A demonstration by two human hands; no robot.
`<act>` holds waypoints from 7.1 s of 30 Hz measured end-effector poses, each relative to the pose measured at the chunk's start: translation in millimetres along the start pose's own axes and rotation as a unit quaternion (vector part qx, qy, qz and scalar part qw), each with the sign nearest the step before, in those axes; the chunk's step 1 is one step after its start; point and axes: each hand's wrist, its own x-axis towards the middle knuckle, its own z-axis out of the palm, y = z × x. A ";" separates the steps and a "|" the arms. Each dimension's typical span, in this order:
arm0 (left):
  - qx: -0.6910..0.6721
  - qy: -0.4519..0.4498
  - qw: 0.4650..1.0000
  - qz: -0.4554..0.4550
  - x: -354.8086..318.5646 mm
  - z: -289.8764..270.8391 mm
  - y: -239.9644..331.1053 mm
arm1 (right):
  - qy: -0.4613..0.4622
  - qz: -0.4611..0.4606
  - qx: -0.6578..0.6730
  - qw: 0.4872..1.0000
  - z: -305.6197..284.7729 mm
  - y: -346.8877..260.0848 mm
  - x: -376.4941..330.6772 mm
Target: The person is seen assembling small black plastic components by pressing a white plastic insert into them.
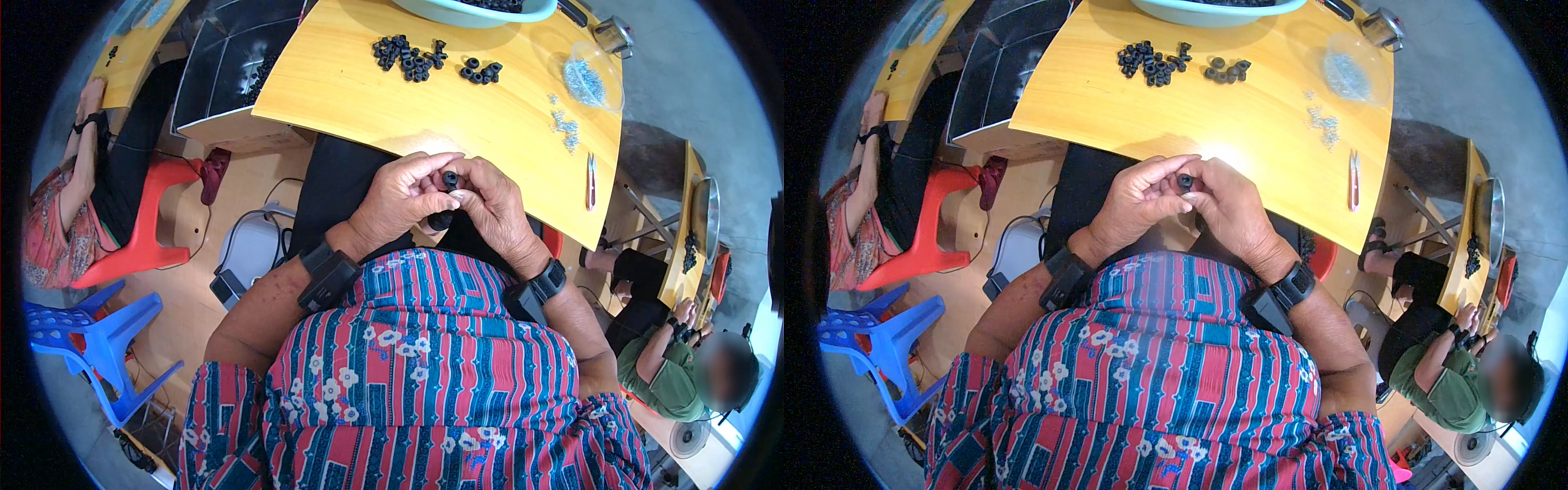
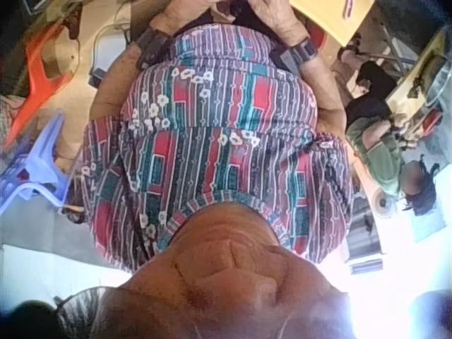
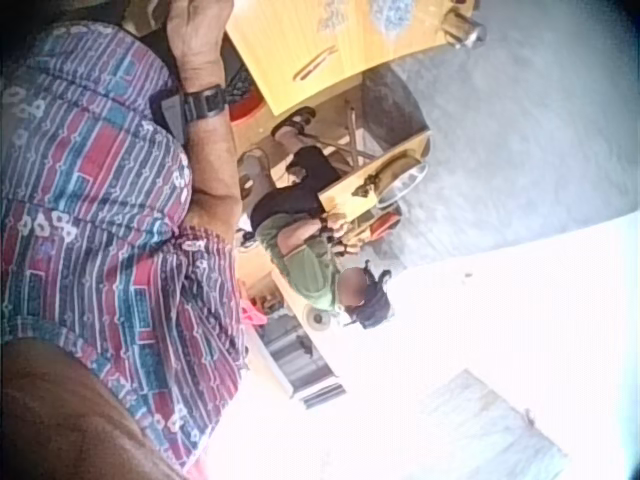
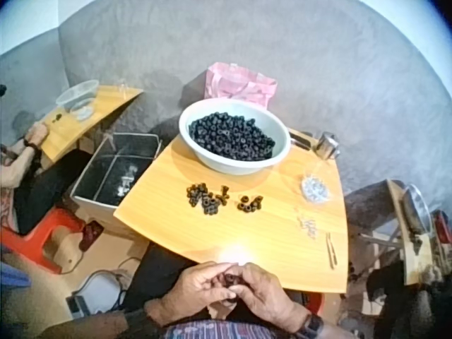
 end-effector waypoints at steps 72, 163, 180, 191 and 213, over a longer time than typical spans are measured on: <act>-0.011 0.014 1.000 0.017 0.2 4.0 -6.4 | -0.003 -0.004 -0.005 1.000 2.3 -3.7 2.9; -0.108 -0.035 0.983 -0.145 -3.6 10.7 0.9 | 0.232 0.096 -0.117 0.961 -64.0 53.6 88.7; -0.114 -0.043 0.980 -0.154 -3.4 11.4 9.6 | 0.235 0.061 -0.107 0.964 -59.3 54.6 92.9; -0.107 -0.039 0.983 -0.145 -2.9 10.5 8.0 | 0.168 0.023 -0.165 0.972 -62.3 52.7 98.2; -0.137 -0.016 0.985 -0.103 -2.3 2.0 -2.2 | 0.065 0.203 0.485 0.848 -46.3 20.0 21.1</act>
